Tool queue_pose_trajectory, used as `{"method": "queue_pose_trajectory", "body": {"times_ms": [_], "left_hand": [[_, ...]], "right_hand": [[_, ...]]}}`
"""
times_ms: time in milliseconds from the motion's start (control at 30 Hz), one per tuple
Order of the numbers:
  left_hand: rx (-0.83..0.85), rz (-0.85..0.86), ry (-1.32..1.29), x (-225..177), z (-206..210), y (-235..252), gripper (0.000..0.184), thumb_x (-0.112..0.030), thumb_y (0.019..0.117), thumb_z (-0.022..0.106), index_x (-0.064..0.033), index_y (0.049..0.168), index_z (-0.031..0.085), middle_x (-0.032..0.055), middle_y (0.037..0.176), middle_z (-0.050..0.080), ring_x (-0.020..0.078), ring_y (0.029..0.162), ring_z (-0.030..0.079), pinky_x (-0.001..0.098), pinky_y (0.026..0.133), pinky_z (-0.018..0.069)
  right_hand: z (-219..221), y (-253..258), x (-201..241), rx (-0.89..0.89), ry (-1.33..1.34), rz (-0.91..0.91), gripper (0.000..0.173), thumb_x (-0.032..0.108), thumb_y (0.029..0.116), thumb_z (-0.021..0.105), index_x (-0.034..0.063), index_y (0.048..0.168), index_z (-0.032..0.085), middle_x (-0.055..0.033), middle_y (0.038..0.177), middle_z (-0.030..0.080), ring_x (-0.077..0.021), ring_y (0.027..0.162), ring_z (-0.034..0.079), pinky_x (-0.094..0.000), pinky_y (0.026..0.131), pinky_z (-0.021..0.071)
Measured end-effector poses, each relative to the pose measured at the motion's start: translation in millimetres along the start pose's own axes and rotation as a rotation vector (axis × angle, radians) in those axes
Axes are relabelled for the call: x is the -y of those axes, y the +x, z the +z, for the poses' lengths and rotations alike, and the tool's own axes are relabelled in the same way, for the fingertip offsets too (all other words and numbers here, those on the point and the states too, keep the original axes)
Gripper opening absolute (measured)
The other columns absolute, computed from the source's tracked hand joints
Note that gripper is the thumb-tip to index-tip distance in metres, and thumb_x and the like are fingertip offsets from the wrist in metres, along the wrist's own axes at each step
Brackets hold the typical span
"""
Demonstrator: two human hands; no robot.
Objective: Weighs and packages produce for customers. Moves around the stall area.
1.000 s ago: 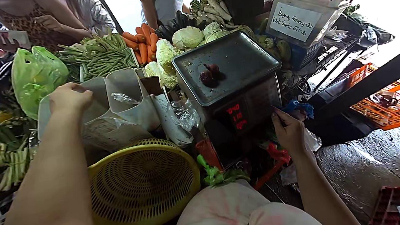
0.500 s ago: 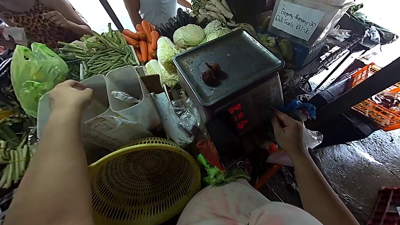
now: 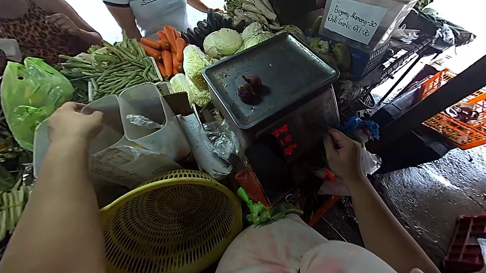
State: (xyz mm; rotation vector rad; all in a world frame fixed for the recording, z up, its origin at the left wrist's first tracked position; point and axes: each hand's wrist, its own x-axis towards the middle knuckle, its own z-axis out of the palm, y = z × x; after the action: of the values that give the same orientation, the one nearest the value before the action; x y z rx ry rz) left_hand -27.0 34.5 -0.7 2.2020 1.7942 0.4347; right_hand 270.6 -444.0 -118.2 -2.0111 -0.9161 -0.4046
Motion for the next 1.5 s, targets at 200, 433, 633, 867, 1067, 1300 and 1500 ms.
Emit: {"method": "queue_pose_trajectory", "body": {"times_ms": [200, 433, 633, 867, 1067, 1300, 1500], "left_hand": [[-0.002, -0.013, -0.005, -3, -2, -6, 0.046, -0.025, 0.0972, 0.062, 0.0027, 0.134, 0.056, 0.0405, 0.133, 0.053, 0.0599, 0.129, 0.047, 0.0803, 0.099, 0.0331], [-0.002, 0.007, -0.011, -6, -4, -10, 0.047, -0.024, 0.0985, 0.063, 0.0061, 0.134, 0.055, 0.0428, 0.135, 0.051, 0.0618, 0.131, 0.044, 0.0803, 0.101, 0.0318], [-0.015, 0.001, -0.020, -6, -3, -8, 0.045, -0.023, 0.0978, 0.063, 0.0051, 0.132, 0.056, 0.0421, 0.134, 0.052, 0.0609, 0.131, 0.045, 0.0798, 0.101, 0.0321], [-0.015, -0.016, -0.049, -2, -1, -6, 0.045, -0.023, 0.0973, 0.063, 0.0034, 0.133, 0.056, 0.0413, 0.135, 0.052, 0.0604, 0.130, 0.046, 0.0797, 0.100, 0.0330], [-0.010, -0.014, -0.039, 0, 0, -4, 0.045, -0.025, 0.0968, 0.063, 0.0029, 0.132, 0.058, 0.0413, 0.134, 0.052, 0.0609, 0.130, 0.046, 0.0804, 0.100, 0.0325], [-0.005, -0.007, -0.028, -5, -2, -9, 0.046, -0.024, 0.0977, 0.063, 0.0054, 0.132, 0.056, 0.0414, 0.134, 0.052, 0.0609, 0.131, 0.045, 0.0803, 0.101, 0.0315], [-0.002, 0.017, -0.013, -5, -2, -9, 0.047, -0.024, 0.0973, 0.063, 0.0065, 0.132, 0.056, 0.0428, 0.134, 0.051, 0.0617, 0.131, 0.044, 0.0807, 0.101, 0.0314]], "right_hand": [[2, 2, 0, 0.096, -0.064, 0.004, 0.036, 0.019, 0.1007, 0.049, 0.0096, 0.125, 0.075, -0.0134, 0.088, 0.077, -0.0286, 0.075, 0.073, -0.0496, 0.068, 0.0559], [0, -4, -3, 0.066, -0.082, 0.089, 0.032, 0.018, 0.1012, 0.051, 0.0073, 0.118, 0.076, -0.0140, 0.091, 0.077, -0.0292, 0.079, 0.074, -0.0511, 0.071, 0.0564], [2, 4, 15, 0.006, -0.090, 0.042, 0.032, 0.019, 0.1029, 0.051, 0.0062, 0.115, 0.077, -0.0124, 0.091, 0.078, -0.0255, 0.075, 0.073, -0.0459, 0.068, 0.0568], [6, 0, 15, -0.059, -0.008, 0.046, 0.030, 0.019, 0.1033, 0.053, 0.0057, 0.114, 0.078, -0.0110, 0.094, 0.078, -0.0183, 0.079, 0.074, -0.0372, 0.072, 0.0585], [-2, 3, 5, -0.060, -0.062, 0.070, 0.031, 0.015, 0.1038, 0.051, 0.0020, 0.118, 0.075, -0.0152, 0.096, 0.078, -0.0229, 0.082, 0.074, -0.0402, 0.075, 0.0584], [-4, 43, 7, 0.076, -0.130, 0.176, 0.041, 0.018, 0.1091, 0.041, 0.0129, 0.144, 0.061, -0.0182, 0.091, 0.073, -0.0331, 0.073, 0.067, -0.0547, 0.068, 0.0522], [-23, 52, 4, 0.256, -0.063, 0.243, 0.038, 0.024, 0.1106, 0.043, 0.0118, 0.138, 0.065, -0.0176, 0.090, 0.071, -0.0332, 0.076, 0.065, -0.0589, 0.073, 0.0505]]}}
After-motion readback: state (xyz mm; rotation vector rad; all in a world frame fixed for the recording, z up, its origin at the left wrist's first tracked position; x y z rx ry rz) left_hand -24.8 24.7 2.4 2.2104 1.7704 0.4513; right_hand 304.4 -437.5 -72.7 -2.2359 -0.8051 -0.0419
